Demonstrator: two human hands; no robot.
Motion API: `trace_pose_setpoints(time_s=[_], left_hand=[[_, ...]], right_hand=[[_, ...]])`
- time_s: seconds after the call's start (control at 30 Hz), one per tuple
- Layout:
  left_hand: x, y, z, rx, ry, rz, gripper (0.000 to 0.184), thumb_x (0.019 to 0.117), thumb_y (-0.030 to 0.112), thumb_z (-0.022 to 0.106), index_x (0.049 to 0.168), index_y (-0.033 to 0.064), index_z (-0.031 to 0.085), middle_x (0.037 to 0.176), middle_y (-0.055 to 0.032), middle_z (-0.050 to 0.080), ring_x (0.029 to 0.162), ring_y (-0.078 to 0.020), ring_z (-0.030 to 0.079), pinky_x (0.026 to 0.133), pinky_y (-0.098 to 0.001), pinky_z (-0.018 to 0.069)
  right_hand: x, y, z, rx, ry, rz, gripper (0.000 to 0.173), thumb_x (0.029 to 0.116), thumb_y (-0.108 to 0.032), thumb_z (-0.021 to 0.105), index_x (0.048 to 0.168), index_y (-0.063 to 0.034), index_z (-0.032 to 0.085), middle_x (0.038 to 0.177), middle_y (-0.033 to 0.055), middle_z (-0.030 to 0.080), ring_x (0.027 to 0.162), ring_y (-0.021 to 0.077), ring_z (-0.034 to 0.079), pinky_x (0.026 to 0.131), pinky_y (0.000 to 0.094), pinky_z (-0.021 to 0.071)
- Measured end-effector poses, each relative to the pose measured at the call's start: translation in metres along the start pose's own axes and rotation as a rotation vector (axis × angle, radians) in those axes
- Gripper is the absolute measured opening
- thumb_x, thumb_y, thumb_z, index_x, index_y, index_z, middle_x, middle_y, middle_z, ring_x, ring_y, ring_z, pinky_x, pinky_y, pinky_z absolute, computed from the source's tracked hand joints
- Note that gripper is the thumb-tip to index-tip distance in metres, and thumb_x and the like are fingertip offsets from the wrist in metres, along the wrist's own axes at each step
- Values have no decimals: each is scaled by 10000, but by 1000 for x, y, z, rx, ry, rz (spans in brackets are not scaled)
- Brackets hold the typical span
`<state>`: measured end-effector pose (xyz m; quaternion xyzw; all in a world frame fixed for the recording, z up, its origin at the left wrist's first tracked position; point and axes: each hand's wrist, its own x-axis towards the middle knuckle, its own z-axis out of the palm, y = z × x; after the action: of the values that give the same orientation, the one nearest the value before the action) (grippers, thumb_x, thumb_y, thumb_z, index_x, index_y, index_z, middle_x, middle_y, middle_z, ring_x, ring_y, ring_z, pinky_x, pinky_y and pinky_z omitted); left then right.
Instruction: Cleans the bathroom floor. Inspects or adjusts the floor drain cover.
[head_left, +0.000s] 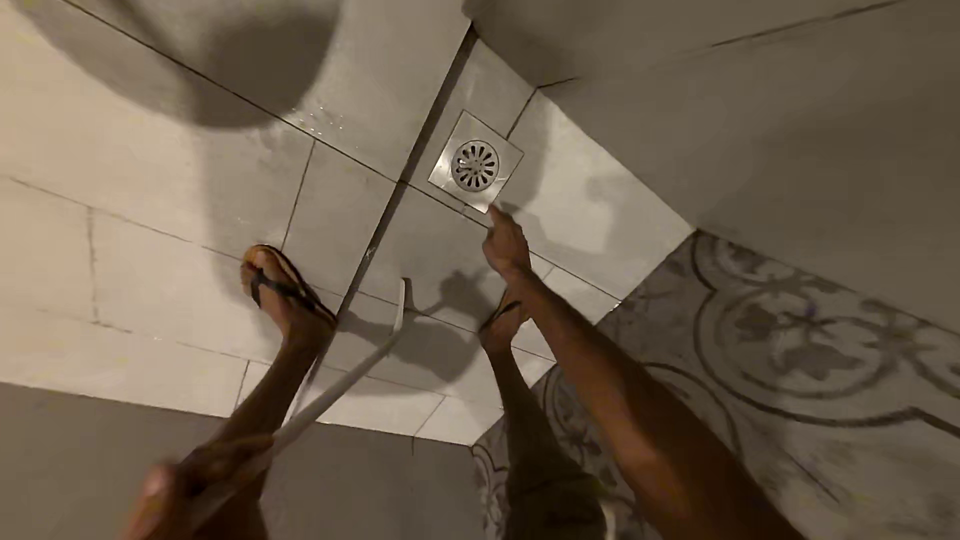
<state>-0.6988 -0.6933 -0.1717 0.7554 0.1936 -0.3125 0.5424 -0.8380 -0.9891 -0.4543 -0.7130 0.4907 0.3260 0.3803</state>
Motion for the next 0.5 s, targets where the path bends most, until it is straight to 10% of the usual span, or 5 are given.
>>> trace_pose_setpoints(time_s=[0.1, 0.2, 0.37, 0.5], left_hand=[[32, 22, 35, 38, -202, -119, 284, 1033, 325, 510, 1087, 80, 643, 1023, -12, 694, 1017, -105, 672, 970, -281, 531], [68, 27, 85, 141, -329, -265, 476, 991, 148, 592, 1364, -117, 459, 1249, -152, 630, 1158, -138, 638, 1006, -252, 508], [76, 28, 78, 329, -497, -356, 279, 1042, 73, 518, 1217, -140, 561, 1087, -152, 666, 1026, -179, 669, 965, -292, 517], [75, 28, 76, 328, -501, -306, 240, 1039, 60, 507, 1176, -123, 578, 1056, -136, 672, 1000, -185, 682, 942, -303, 539]], right_hand=[[69, -9, 20, 57, 322, -96, 763, 899, 14, 620, 1597, -15, 314, 1601, 208, 413, 1418, 345, 499, 1131, 465, 463], [111, -22, 50, 169, 574, -72, 863, 851, -22, 667, 1606, 27, 250, 1672, 218, 265, 1544, 314, 306, 1227, 395, 339], [103, -22, 107, 94, 634, -253, 877, 803, 85, 616, 1592, 82, 233, 1689, 272, 151, 1582, 388, 147, 1291, 483, 186], [78, -17, 112, 121, 511, -323, 853, 811, 146, 586, 1599, 23, 284, 1695, 200, 213, 1582, 293, 208, 1277, 392, 257]])
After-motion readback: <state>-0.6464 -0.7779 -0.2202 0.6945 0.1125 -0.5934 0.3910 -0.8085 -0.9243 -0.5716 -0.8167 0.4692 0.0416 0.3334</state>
